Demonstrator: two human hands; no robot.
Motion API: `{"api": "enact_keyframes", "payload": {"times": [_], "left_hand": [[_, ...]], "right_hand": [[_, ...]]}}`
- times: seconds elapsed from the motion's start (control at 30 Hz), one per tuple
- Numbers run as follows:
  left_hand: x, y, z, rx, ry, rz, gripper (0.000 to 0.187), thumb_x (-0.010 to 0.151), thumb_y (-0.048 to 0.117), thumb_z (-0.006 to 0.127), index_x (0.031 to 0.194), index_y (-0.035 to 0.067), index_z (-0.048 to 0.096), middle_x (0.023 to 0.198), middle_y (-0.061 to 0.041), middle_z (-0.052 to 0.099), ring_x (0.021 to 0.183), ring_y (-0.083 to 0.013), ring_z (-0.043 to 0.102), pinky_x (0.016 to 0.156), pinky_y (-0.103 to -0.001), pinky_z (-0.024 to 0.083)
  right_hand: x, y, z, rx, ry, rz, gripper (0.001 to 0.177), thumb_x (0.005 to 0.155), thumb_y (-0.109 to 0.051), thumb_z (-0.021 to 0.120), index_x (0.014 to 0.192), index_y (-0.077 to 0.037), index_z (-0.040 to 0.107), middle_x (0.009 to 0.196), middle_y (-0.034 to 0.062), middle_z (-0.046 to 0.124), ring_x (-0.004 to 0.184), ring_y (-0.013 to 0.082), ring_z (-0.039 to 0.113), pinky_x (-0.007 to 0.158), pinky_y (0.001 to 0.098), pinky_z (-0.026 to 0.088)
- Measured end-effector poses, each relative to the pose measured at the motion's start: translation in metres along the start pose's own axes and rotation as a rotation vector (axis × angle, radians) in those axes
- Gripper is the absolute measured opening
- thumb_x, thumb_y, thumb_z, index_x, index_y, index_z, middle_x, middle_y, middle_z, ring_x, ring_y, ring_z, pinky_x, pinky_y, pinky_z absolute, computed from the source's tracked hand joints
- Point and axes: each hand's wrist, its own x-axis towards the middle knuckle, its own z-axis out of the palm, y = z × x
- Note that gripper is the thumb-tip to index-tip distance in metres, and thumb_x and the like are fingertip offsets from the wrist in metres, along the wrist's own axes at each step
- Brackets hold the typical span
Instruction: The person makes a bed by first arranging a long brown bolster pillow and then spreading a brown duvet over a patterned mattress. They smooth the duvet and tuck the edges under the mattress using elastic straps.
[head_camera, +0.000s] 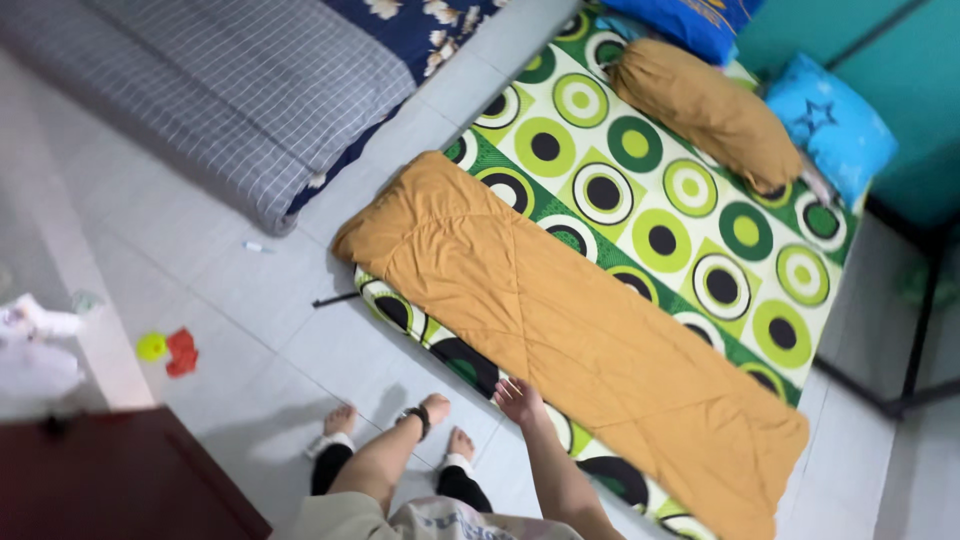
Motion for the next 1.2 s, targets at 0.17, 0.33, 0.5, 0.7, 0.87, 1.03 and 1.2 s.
{"api": "enact_keyframes", "payload": {"times": [0.17, 0.33, 0.5, 0.7, 0.87, 1.03, 1.2], "left_hand": [[0.039, -0.021, -0.060, -0.262, -0.295, -0.309, 0.020, 0.090, 0.030, 0.055, 0.099, 0.013, 0.062, 0.089, 0.001, 0.070, 0.077, -0.0179, 0.065, 0.068, -0.040, 0.051], [0.145, -0.028, -0.119, 0.116, 0.055, 0.026, 0.026, 0.090, 0.031, 0.054, 0.101, 0.011, 0.067, 0.099, -0.011, 0.070, 0.092, -0.0275, 0.065, 0.080, -0.041, 0.051], [0.271, -0.061, -0.150, 0.372, 0.262, 0.270, 0.029, 0.089, 0.029, 0.055, 0.108, 0.010, 0.066, 0.108, -0.018, 0.069, 0.103, -0.0339, 0.064, 0.089, -0.042, 0.051], [0.382, -0.191, -0.097, 0.935, -0.029, 0.554, 0.044, 0.081, 0.018, 0.061, 0.124, 0.007, 0.055, 0.123, -0.018, 0.058, 0.115, -0.0370, 0.054, 0.096, -0.047, 0.046], [0.475, -0.285, -0.059, 1.080, -0.018, 1.022, 0.040, 0.080, 0.018, 0.063, 0.117, 0.007, 0.057, 0.120, -0.015, 0.056, 0.113, -0.0338, 0.053, 0.093, -0.046, 0.046], [0.558, -0.332, -0.021, 0.963, 0.291, 1.476, 0.033, 0.079, 0.033, 0.069, 0.102, 0.011, 0.057, 0.109, -0.011, 0.055, 0.100, -0.0305, 0.054, 0.085, -0.044, 0.046], [0.589, -0.376, -0.021, 0.905, 0.559, 1.758, 0.034, 0.081, 0.040, 0.071, 0.102, 0.016, 0.059, 0.107, -0.006, 0.054, 0.097, -0.0253, 0.053, 0.079, -0.043, 0.044]], "right_hand": [[0.036, 0.059, 0.040, 0.258, 0.046, 0.004, 0.029, 0.100, -0.028, 0.041, 0.118, -0.009, 0.050, 0.126, 0.0129, 0.059, 0.115, 0.0323, 0.056, 0.097, 0.0490, 0.045], [0.082, 0.069, 0.077, 0.215, 0.044, -0.030, 0.029, 0.100, -0.035, 0.042, 0.113, -0.011, 0.054, 0.123, 0.0092, 0.061, 0.110, 0.0293, 0.057, 0.094, 0.0466, 0.045], [0.150, 0.052, 0.094, 0.004, -0.034, -0.173, 0.025, 0.098, -0.028, 0.047, 0.112, -0.011, 0.058, 0.121, 0.0111, 0.062, 0.109, 0.0302, 0.058, 0.096, 0.0491, 0.044], [0.280, 0.071, 0.014, -0.415, 0.071, -0.126, 0.028, 0.096, -0.031, 0.050, 0.117, -0.014, 0.055, 0.121, 0.0099, 0.062, 0.111, 0.0314, 0.057, 0.100, 0.0557, 0.042], [0.403, 0.072, -0.062, -1.166, -0.054, -0.005, 0.034, 0.097, -0.039, 0.049, 0.120, -0.014, 0.053, 0.125, 0.0118, 0.064, 0.115, 0.0337, 0.058, 0.102, 0.0591, 0.042], [0.482, 0.031, -0.142, -1.347, -0.468, -0.008, 0.050, 0.096, -0.041, 0.050, 0.132, -0.006, 0.050, 0.138, 0.0136, 0.056, 0.129, 0.0304, 0.050, 0.107, 0.0527, 0.037], [0.546, 0.087, -0.177, -1.978, -0.441, -0.224, 0.066, 0.095, -0.049, 0.057, 0.145, -0.007, 0.043, 0.146, 0.0166, 0.047, 0.135, 0.0308, 0.043, 0.112, 0.0452, 0.037]]}}
